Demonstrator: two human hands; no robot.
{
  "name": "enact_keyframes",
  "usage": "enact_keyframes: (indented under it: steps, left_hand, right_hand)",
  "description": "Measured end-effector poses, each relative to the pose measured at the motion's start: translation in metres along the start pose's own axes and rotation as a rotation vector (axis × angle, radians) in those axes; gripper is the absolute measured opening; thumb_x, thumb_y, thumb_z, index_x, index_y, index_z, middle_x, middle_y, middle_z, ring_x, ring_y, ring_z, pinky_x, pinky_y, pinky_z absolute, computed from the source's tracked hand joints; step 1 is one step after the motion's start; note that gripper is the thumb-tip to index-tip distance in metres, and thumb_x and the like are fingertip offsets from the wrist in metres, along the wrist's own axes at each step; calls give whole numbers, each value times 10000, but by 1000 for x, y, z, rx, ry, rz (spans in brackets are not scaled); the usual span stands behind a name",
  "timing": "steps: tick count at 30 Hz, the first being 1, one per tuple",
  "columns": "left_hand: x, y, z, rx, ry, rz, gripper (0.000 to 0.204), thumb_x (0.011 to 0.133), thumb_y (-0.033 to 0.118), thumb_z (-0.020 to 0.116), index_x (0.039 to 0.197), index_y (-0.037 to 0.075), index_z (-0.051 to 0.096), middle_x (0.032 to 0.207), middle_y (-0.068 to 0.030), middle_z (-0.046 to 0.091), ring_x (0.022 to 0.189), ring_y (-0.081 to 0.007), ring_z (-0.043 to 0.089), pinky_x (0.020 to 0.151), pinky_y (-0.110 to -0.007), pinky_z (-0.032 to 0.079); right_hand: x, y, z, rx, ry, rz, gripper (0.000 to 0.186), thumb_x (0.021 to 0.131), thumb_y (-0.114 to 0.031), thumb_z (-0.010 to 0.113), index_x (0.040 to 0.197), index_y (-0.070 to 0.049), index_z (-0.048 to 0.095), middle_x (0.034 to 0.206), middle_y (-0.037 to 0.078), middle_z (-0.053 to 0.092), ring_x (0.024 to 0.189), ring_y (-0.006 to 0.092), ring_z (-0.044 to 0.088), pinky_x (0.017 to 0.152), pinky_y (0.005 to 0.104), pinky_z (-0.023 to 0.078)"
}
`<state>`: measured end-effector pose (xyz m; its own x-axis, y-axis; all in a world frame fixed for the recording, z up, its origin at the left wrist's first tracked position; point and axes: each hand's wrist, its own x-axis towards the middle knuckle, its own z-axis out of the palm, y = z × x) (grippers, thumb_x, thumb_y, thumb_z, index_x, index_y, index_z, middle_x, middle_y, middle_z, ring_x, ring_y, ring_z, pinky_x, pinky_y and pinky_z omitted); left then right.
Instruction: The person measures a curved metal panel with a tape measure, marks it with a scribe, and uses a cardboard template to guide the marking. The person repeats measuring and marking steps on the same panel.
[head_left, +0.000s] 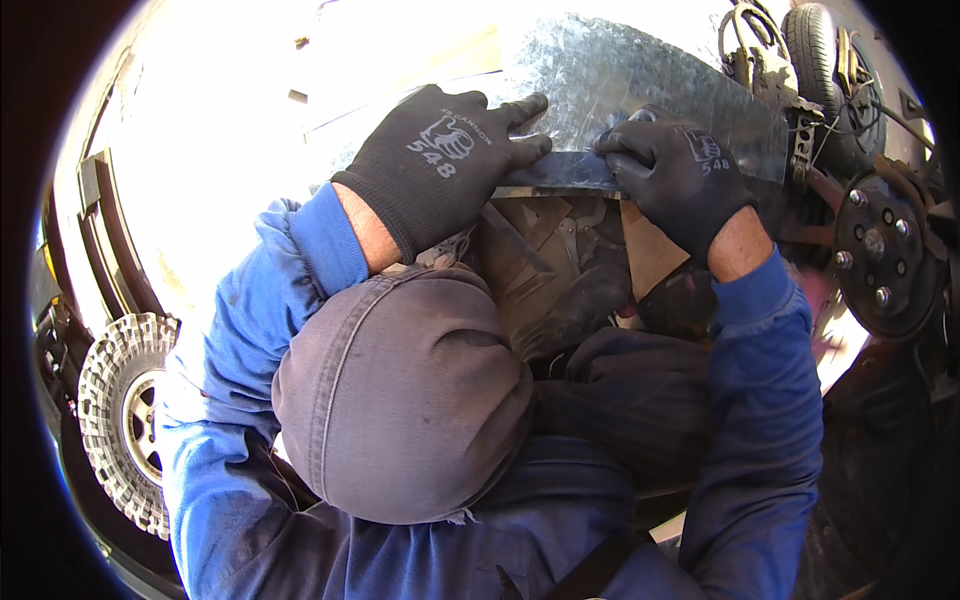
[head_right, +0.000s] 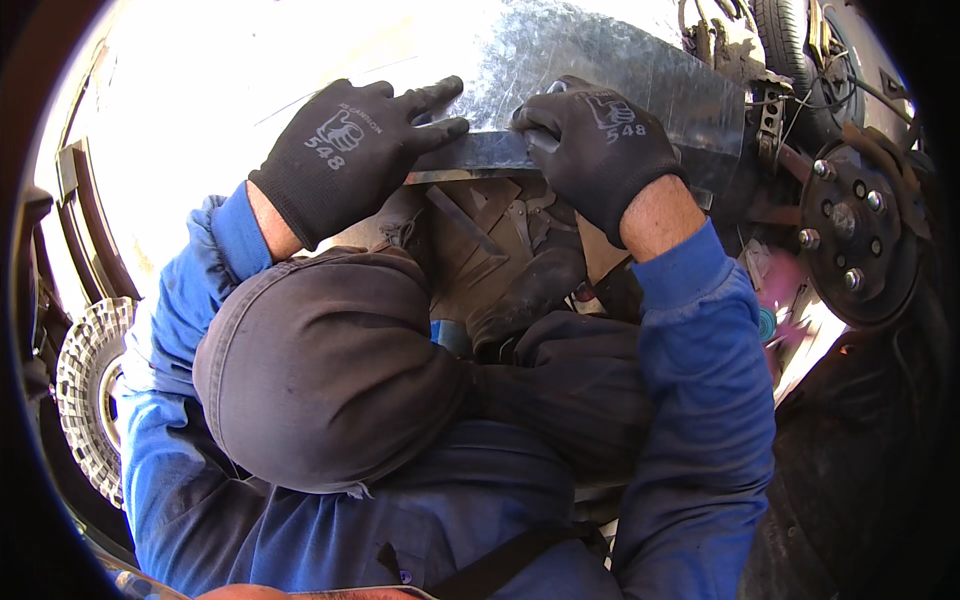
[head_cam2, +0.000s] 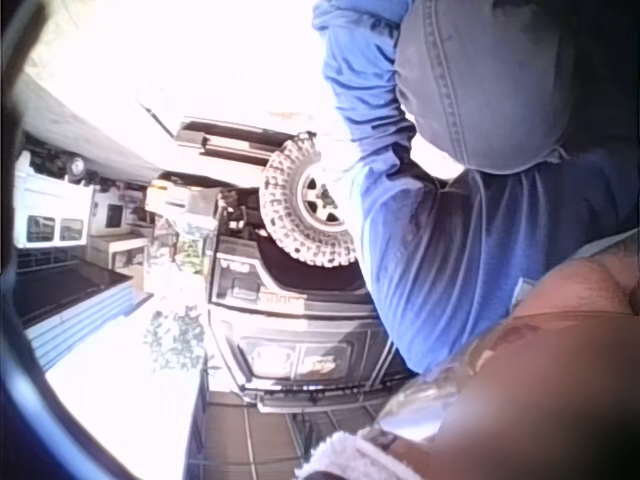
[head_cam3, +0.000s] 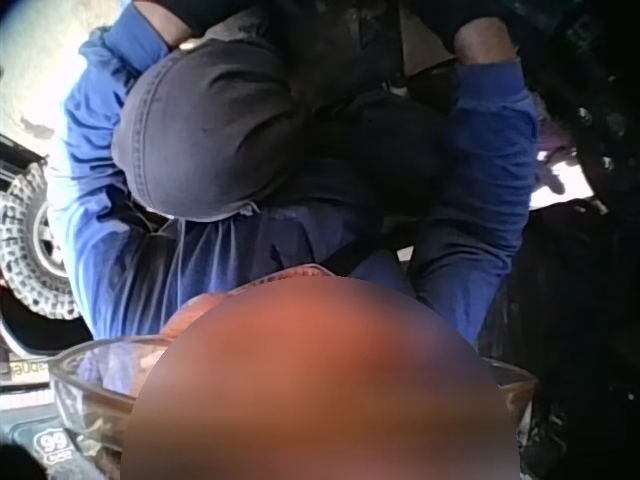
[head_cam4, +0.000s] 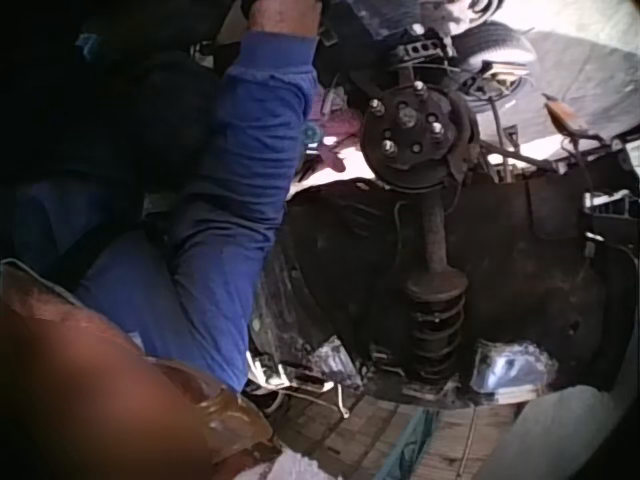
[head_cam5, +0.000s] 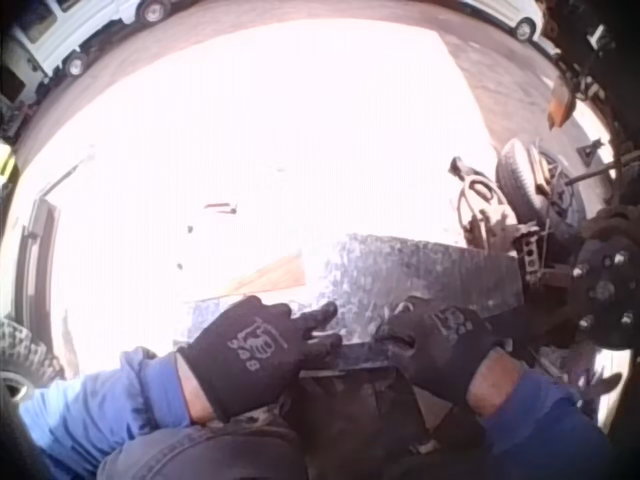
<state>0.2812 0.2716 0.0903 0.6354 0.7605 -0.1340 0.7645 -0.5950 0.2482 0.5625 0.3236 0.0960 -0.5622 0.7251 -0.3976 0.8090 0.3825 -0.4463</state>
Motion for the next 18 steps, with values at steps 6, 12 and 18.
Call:
enact_keyframes:
  steps: [6,12,18]
  left_hand:
    - [1,-2,2,22,24,13,323,1065,265,650,1348,222,799,1564,-35,688,1178,-264,762,967,-436,593]
    - [1,-1,-1,49,-4,14,407,983,209,741,1384,255,791,1585,-18,671,1108,-264,774,919,-429,621]
    - [2,3,1,47,15,26,472,934,175,783,1398,260,788,1605,-8,659,1069,-266,778,892,-426,634]
  right_hand:
    - [6,-5,-5,-100,-61,53,247,1047,-292,685,1239,-202,811,1173,121,798,1133,359,760,1025,505,595]
    - [30,-42,-26,-606,-107,-130,265,957,-177,750,1218,-171,794,1167,137,810,1144,347,775,1002,495,614]
    - [79,-35,-54,-727,285,-82,317,979,-215,710,1262,-95,790,1248,184,793,1176,327,777,962,455,622]
